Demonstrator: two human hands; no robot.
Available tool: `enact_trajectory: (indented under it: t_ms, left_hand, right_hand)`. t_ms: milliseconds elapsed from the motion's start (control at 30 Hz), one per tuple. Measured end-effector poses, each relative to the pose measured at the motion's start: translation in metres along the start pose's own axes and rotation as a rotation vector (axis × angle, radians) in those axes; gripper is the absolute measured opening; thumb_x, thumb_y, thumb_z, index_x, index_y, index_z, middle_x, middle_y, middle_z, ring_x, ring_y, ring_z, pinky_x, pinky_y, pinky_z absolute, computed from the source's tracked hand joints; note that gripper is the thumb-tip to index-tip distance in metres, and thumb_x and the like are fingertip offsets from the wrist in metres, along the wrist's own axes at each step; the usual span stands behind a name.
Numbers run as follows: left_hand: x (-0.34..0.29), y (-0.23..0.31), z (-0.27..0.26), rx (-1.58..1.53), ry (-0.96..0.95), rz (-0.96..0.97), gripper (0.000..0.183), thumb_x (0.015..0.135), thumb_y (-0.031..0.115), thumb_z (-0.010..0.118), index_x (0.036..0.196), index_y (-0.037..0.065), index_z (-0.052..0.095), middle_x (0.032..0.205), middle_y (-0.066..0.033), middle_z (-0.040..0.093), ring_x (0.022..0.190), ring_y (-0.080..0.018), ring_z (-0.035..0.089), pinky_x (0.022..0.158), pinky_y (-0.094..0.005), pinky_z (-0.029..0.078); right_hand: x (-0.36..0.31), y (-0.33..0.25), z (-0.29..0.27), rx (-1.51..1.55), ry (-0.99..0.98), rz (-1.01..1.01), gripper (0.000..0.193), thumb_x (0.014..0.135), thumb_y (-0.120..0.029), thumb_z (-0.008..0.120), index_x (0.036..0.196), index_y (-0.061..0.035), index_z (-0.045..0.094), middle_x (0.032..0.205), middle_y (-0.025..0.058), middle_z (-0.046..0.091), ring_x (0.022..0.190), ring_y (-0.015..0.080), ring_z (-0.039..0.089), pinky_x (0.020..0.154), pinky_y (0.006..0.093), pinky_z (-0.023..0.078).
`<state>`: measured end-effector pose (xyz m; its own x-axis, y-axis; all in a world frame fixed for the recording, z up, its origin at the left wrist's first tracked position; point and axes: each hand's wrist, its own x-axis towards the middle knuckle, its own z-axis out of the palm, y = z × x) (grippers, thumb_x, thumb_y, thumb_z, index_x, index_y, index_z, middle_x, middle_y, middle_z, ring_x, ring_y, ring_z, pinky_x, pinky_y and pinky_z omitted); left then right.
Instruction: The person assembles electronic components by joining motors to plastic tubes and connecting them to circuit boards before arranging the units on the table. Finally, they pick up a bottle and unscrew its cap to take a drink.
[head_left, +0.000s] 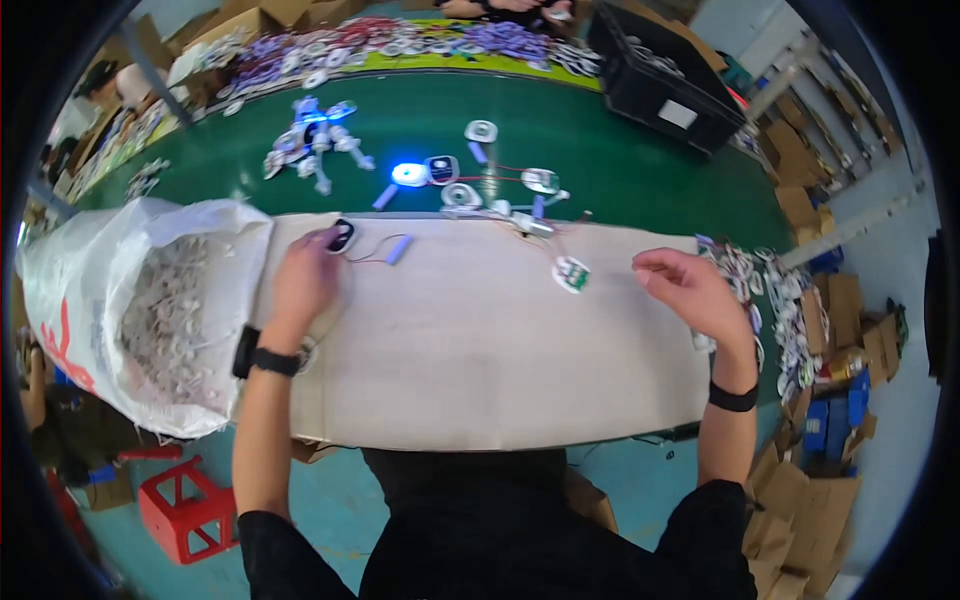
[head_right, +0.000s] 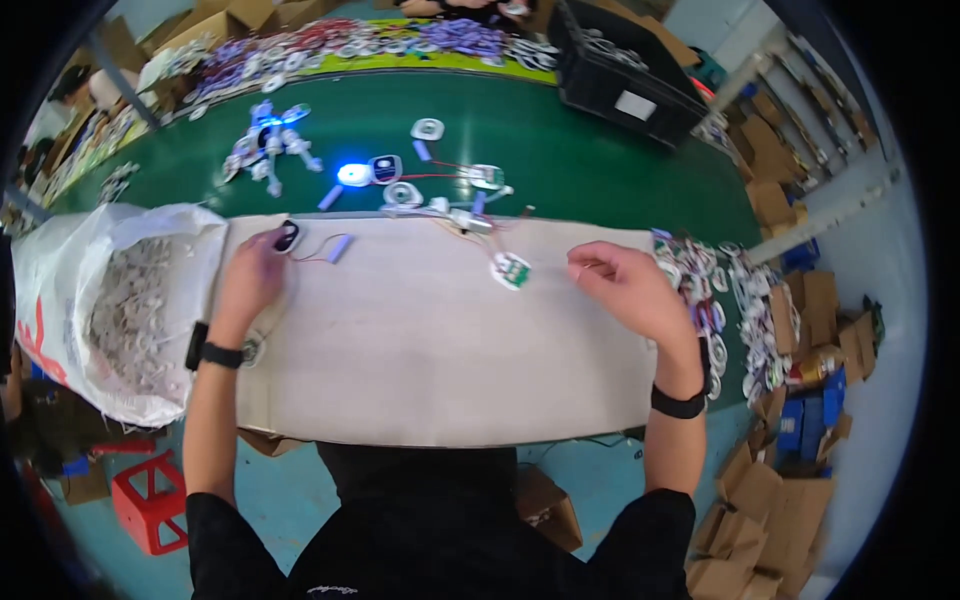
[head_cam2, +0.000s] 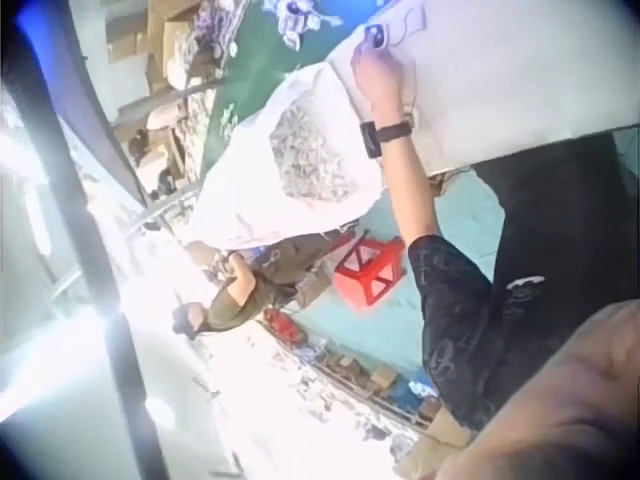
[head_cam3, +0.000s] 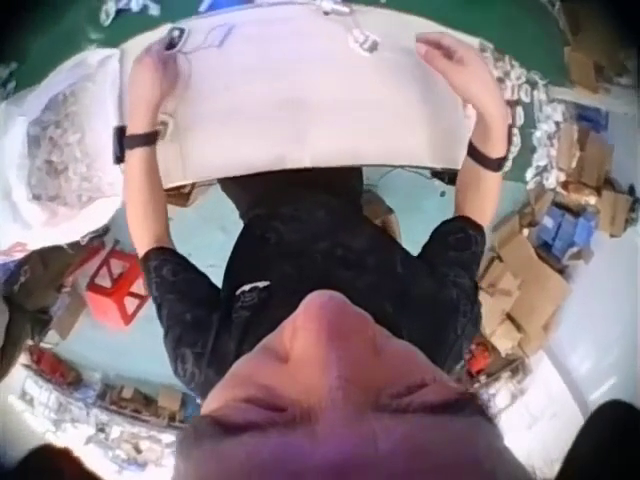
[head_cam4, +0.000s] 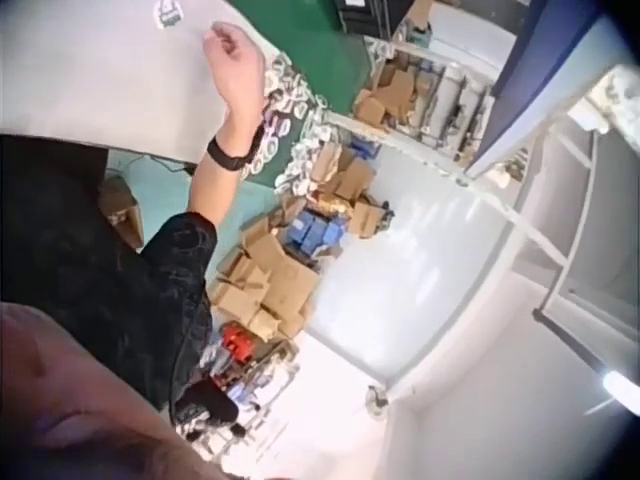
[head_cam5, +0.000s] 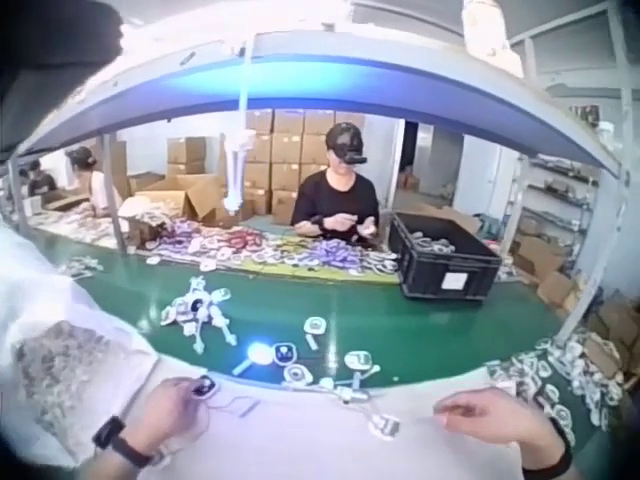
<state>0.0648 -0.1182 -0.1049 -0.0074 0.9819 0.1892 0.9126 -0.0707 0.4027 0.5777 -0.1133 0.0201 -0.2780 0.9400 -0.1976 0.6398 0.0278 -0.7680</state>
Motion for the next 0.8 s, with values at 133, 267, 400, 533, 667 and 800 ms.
enact_trajectory:
  t_ms: [133,267,400,533,667,800]
  left_hand:
    - [-0.006,-0.043,0.006,0.043,0.197,0.148,0.041,0.093,0.02,0.067,0.128,0.001,0.066,0.129,-0.0223,0.065,0.116,-0.0422,0.061,0.1,-0.0459,0.05]
    - [0.017,0.012,0.007,0.016,0.17,0.113,0.043,0.093,0.026,0.068,0.129,0.002,0.066,0.128,-0.0237,0.065,0.115,-0.042,0.062,0.1,-0.0463,0.049]
    - [0.02,0.006,0.015,-0.02,0.055,0.024,0.043,0.09,0.023,0.071,0.128,0.002,0.067,0.13,-0.0252,0.064,0.114,-0.0398,0.062,0.099,-0.0445,0.049]
    - [-0.005,-0.006,-0.001,0.075,0.157,-0.016,0.042,0.09,0.02,0.071,0.128,0.002,0.067,0.118,-0.022,0.067,0.107,-0.0382,0.064,0.097,-0.0437,0.05]
    - [-0.031,-0.025,-0.023,0.085,-0.023,-0.169,0.043,0.089,0.02,0.072,0.127,0.001,0.067,0.127,-0.0227,0.064,0.116,-0.0378,0.061,0.102,-0.0425,0.048]
    - [-0.01,0.012,-0.011,0.163,0.229,0.076,0.041,0.088,0.02,0.074,0.124,0.002,0.068,0.13,-0.0232,0.064,0.122,-0.0394,0.059,0.107,-0.0467,0.045]
  right_hand:
    - [-0.039,0.036,-0.005,-0.111,0.192,0.044,0.025,0.097,-0.019,0.07,0.115,-0.0008,0.07,0.092,-0.0001,0.069,0.083,0.0076,0.061,0.077,0.0249,0.052]
    - [-0.076,0.1,-0.055,-0.344,0.634,0.218,0.028,0.095,-0.018,0.069,0.116,0.0005,0.07,0.097,0.0099,0.074,0.083,0.0153,0.069,0.076,0.0291,0.054]
    - [-0.101,0.132,-0.059,-0.44,0.532,0.14,0.027,0.093,-0.014,0.07,0.117,-0.0015,0.07,0.101,0.0138,0.074,0.084,0.0204,0.072,0.077,0.0326,0.056]
    - [-0.094,0.116,-0.014,-0.679,0.559,0.066,0.029,0.085,-0.012,0.074,0.112,-0.0046,0.07,0.102,0.0123,0.07,0.091,0.0301,0.066,0.079,0.0431,0.053]
    - [-0.075,0.093,0.014,-1.121,0.673,0.081,0.032,0.081,-0.018,0.075,0.112,-0.0093,0.07,0.106,0.0101,0.069,0.106,0.0331,0.059,0.086,0.0494,0.045]
    - [-0.073,0.133,-0.02,-1.144,0.632,0.251,0.03,0.084,-0.021,0.073,0.109,-0.0059,0.067,0.1,0.0163,0.068,0.096,0.0363,0.065,0.084,0.0494,0.05]
